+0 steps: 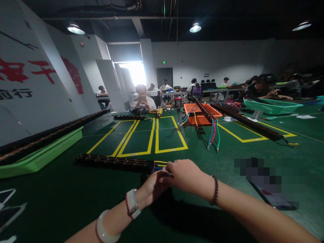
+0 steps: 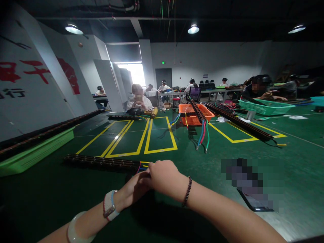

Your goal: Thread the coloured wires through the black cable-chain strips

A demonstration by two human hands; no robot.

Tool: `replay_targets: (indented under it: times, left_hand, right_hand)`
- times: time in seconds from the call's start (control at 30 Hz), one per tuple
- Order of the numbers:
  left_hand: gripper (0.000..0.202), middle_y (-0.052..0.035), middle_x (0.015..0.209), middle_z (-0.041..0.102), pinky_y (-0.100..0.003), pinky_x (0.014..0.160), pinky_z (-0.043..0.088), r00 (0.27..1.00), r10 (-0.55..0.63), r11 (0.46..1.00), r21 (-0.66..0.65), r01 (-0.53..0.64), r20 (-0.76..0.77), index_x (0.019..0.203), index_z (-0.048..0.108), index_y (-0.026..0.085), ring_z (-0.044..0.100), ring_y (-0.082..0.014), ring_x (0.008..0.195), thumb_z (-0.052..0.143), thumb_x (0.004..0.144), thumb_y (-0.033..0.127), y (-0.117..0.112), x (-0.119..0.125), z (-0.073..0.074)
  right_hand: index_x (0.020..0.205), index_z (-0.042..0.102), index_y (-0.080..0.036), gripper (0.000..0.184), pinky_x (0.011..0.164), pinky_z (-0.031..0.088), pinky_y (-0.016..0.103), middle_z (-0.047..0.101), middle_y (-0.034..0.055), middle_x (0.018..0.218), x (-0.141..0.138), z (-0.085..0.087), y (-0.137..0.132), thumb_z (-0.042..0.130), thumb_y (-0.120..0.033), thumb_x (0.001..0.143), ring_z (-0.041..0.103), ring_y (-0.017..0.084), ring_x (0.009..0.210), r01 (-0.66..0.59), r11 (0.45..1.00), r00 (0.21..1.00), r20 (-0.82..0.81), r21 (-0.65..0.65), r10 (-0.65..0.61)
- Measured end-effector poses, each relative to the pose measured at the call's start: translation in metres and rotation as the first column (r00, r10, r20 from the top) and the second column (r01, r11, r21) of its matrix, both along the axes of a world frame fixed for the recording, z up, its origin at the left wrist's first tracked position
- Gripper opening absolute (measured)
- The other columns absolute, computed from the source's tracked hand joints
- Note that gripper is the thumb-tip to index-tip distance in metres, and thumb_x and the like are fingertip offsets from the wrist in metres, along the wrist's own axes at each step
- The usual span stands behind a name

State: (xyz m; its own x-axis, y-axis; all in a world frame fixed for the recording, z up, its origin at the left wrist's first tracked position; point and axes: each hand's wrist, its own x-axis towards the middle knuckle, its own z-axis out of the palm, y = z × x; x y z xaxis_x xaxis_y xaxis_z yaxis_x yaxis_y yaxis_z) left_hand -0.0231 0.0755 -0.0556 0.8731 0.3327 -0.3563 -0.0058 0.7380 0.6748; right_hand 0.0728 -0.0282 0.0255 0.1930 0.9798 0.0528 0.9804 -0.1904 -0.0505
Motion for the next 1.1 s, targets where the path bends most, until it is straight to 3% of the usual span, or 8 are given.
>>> replay_targets:
  times: [0.1, 0.23, 0.33, 0.5, 0.7, 0.9, 0.97, 1.1]
  left_hand:
    - [0.015, -0.0012, 0.065, 0.060, -0.022, 0.059, 0.041, 0.999, -0.028, 1.000, -0.004, 0.028, -0.021, 0.073, 0.058, 0.013, 0.053, -0.0094, 0.055, 0.056, 0.083, 0.024, 0.000, 0.001, -0.002]
    - [0.017, -0.0036, 0.070, 0.063, -0.024, 0.073, 0.043, 1.000, -0.018, 1.000, 0.021, 0.019, -0.008, 0.073, 0.060, 0.012, 0.058, -0.0113, 0.066, 0.057, 0.083, 0.026, -0.002, -0.001, 0.002]
    - [0.023, -0.0077, 0.081, 0.066, -0.029, 0.081, 0.044, 0.995, -0.088, 0.994, 0.061, 0.086, 0.035, 0.080, 0.062, 0.012, 0.061, -0.0160, 0.077, 0.054, 0.085, 0.033, -0.002, -0.003, 0.004]
    - [0.032, -0.0062, 0.064, 0.063, -0.027, 0.063, 0.045, 0.983, -0.181, 0.955, 0.237, 0.180, -0.017, 0.075, 0.063, 0.013, 0.058, -0.0151, 0.057, 0.053, 0.084, 0.041, -0.005, -0.006, 0.001]
    - [0.062, -0.0086, 0.044, 0.053, -0.023, 0.043, 0.033, 0.913, -0.392, 0.806, 0.436, 0.400, -0.114, 0.044, 0.052, 0.013, 0.052, -0.0144, 0.042, 0.032, 0.087, 0.053, -0.006, -0.011, 0.002]
    - [0.053, 0.0009, 0.033, 0.033, -0.025, 0.040, 0.013, 0.907, -0.418, 0.754, 0.539, 0.374, -0.045, 0.040, 0.043, 0.016, 0.027, -0.0062, 0.029, 0.038, 0.087, 0.039, -0.004, -0.012, 0.003]
    - [0.054, 0.0016, 0.032, 0.029, -0.026, 0.042, 0.015, 0.900, -0.434, 0.735, 0.567, 0.372, -0.029, 0.038, 0.041, 0.017, 0.025, -0.0059, 0.029, 0.037, 0.088, 0.037, -0.005, -0.012, 0.003]
    - [0.054, 0.0017, 0.031, 0.028, -0.027, 0.043, 0.015, 0.896, -0.443, 0.716, 0.592, 0.368, -0.022, 0.037, 0.038, 0.018, 0.024, -0.0059, 0.029, 0.037, 0.088, 0.036, -0.005, -0.012, 0.002]
  right_hand:
    - [0.103, 0.060, -0.012, 0.029, 0.059, 0.051, 0.031, 0.066, 0.0117, 0.084, -0.010, -0.010, -0.002, 0.053, -0.035, 0.086, 0.065, 0.026, 0.073, -0.108, 0.992, 0.994, -0.005, -0.067, 0.108]
    - [0.100, 0.063, -0.010, 0.022, 0.064, 0.051, 0.031, 0.066, 0.0133, 0.086, -0.009, -0.016, 0.000, 0.050, -0.010, 0.082, 0.065, 0.025, 0.076, -0.151, 0.979, 0.987, 0.042, -0.139, 0.158]
    - [0.090, 0.067, -0.011, 0.018, 0.068, 0.051, 0.031, 0.066, 0.0128, 0.082, 0.001, -0.012, 0.002, 0.051, -0.009, 0.082, 0.065, 0.024, 0.076, -0.142, 0.979, 0.988, 0.048, -0.143, 0.150]
    - [0.094, 0.068, -0.014, 0.025, 0.072, 0.051, 0.032, 0.066, 0.0117, 0.088, 0.020, -0.008, 0.002, 0.048, -0.005, 0.081, 0.064, 0.024, 0.081, -0.129, 0.985, 0.990, 0.044, -0.117, 0.135]
    - [0.092, 0.069, -0.013, 0.027, 0.066, 0.049, 0.027, 0.067, 0.0115, 0.086, 0.025, -0.015, 0.008, 0.047, -0.003, 0.081, 0.065, 0.023, 0.079, -0.132, 0.967, 0.991, 0.007, -0.220, 0.137]
    - [0.091, 0.071, -0.019, 0.019, 0.057, 0.042, 0.022, 0.067, 0.0081, 0.080, 0.036, -0.020, 0.011, 0.055, -0.016, 0.080, 0.063, 0.019, 0.071, -0.172, 0.951, 0.985, -0.063, -0.256, 0.162]
    - [0.090, 0.071, -0.021, 0.016, 0.057, 0.041, 0.022, 0.066, 0.0068, 0.079, 0.041, -0.021, 0.012, 0.060, -0.025, 0.079, 0.061, 0.018, 0.071, -0.204, 0.962, 0.977, -0.096, -0.179, 0.190]
    - [0.087, 0.069, -0.019, 0.022, 0.063, 0.040, 0.023, 0.061, 0.0065, 0.084, 0.044, -0.026, 0.021, 0.059, -0.037, 0.083, 0.057, 0.016, 0.074, -0.114, 0.978, 0.978, -0.154, 0.173, 0.141]
